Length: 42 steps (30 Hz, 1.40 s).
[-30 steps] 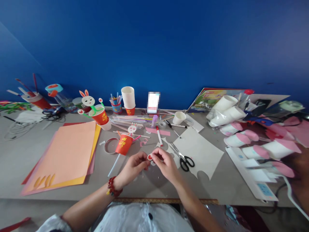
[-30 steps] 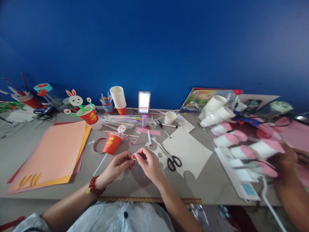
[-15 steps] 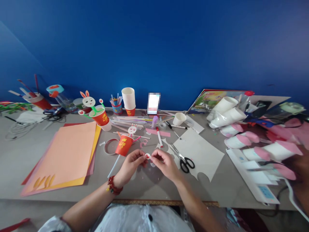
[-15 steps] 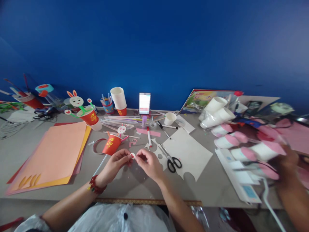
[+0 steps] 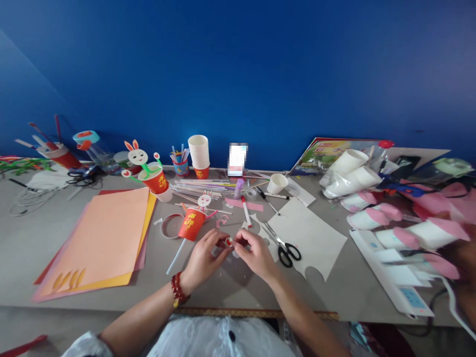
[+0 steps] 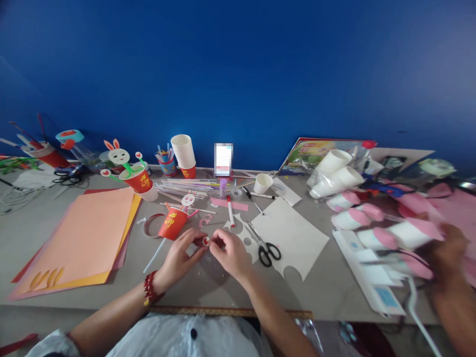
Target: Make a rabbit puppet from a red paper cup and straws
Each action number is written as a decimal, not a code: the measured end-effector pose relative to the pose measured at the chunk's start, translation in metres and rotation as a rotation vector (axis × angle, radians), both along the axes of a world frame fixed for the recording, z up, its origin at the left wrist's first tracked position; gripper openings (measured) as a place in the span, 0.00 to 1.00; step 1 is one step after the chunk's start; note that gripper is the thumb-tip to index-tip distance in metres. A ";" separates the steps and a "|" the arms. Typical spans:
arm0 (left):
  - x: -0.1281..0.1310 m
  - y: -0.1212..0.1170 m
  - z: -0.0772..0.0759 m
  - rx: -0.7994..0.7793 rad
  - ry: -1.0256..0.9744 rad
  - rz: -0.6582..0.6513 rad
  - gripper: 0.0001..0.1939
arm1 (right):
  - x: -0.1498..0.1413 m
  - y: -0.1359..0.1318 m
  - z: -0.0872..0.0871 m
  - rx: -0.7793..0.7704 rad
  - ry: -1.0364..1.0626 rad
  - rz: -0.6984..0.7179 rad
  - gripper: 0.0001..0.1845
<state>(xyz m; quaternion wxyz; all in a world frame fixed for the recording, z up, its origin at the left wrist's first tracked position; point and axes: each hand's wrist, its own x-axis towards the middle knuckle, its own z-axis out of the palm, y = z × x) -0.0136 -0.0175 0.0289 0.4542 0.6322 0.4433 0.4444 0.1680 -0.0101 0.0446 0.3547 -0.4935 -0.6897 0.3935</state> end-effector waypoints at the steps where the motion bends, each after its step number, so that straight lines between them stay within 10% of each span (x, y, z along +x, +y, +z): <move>1: 0.000 0.000 0.001 0.007 0.002 0.003 0.10 | 0.000 0.000 0.000 -0.004 0.008 0.004 0.07; 10: 0.000 0.001 0.001 0.067 0.017 0.021 0.10 | 0.001 -0.003 -0.005 -0.028 0.075 0.029 0.12; 23: 0.002 0.002 -0.012 -0.328 -0.490 -0.169 0.11 | -0.001 0.001 -0.013 -0.271 0.374 0.029 0.14; 42: 0.000 0.002 -0.019 -0.272 -0.318 -0.059 0.12 | -0.004 0.001 -0.020 -0.292 0.394 -0.016 0.13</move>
